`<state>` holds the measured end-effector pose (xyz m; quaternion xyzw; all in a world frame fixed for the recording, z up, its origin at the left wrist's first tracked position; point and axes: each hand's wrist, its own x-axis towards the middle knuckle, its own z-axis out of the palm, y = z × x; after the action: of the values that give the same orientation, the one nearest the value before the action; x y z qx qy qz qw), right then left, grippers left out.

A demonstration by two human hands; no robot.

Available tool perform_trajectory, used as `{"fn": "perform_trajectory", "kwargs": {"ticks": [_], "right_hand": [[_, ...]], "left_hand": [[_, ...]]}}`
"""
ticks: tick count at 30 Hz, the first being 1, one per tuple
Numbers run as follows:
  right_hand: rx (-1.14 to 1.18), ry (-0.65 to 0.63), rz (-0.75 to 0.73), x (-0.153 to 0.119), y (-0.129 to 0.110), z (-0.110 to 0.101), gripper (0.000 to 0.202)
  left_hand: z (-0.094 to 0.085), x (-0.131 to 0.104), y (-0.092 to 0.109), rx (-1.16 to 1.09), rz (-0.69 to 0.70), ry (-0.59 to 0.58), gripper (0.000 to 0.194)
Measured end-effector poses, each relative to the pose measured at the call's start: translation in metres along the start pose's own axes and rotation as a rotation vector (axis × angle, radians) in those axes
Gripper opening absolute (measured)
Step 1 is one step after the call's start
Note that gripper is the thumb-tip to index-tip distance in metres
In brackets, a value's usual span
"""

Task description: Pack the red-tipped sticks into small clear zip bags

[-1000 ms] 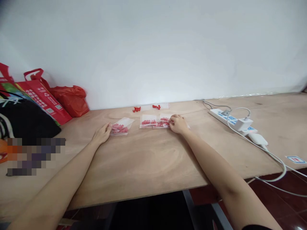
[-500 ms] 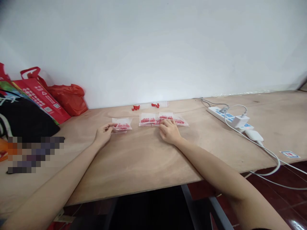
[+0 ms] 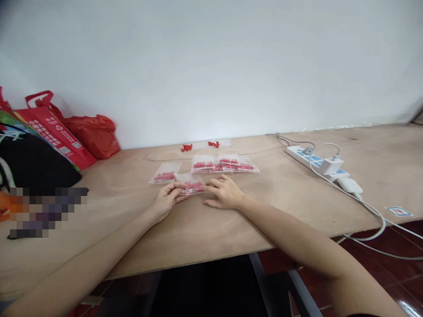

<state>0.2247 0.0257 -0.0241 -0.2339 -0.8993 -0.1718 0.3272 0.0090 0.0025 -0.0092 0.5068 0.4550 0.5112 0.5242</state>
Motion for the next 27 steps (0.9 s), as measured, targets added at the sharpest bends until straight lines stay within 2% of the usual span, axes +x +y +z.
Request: {"fn": "perform_trajectory", "kwargs": {"ticks": [4,7,12,15,21,27], "right_hand": [[-0.071,0.049,0.014,-0.002,-0.003,0.001,0.020],[-0.051,0.037,-0.028,-0.002,-0.002,0.002,0.019],[0.028,-0.014,0.041,-0.004,0.000,0.002,0.016],[0.056,-0.004,0.032,-0.007,-0.001,0.001,0.018],[0.012,0.089,-0.204,-0.012,-0.008,-0.009,0.027],[-0.012,0.122,-0.120,-0.009,-0.009,-0.008,0.028]], "left_hand": [[0.003,0.000,0.006,-0.094,-0.079,-0.066,0.003],[0.003,-0.001,0.009,-0.131,-0.108,-0.108,0.003],[0.001,0.000,0.006,-0.106,-0.129,-0.183,0.003],[-0.001,0.001,0.002,0.029,-0.050,-0.199,0.007],[-0.005,0.001,-0.001,0.422,0.208,-0.258,0.020],[-0.004,-0.003,-0.003,0.553,0.369,-0.259,0.031]]}}
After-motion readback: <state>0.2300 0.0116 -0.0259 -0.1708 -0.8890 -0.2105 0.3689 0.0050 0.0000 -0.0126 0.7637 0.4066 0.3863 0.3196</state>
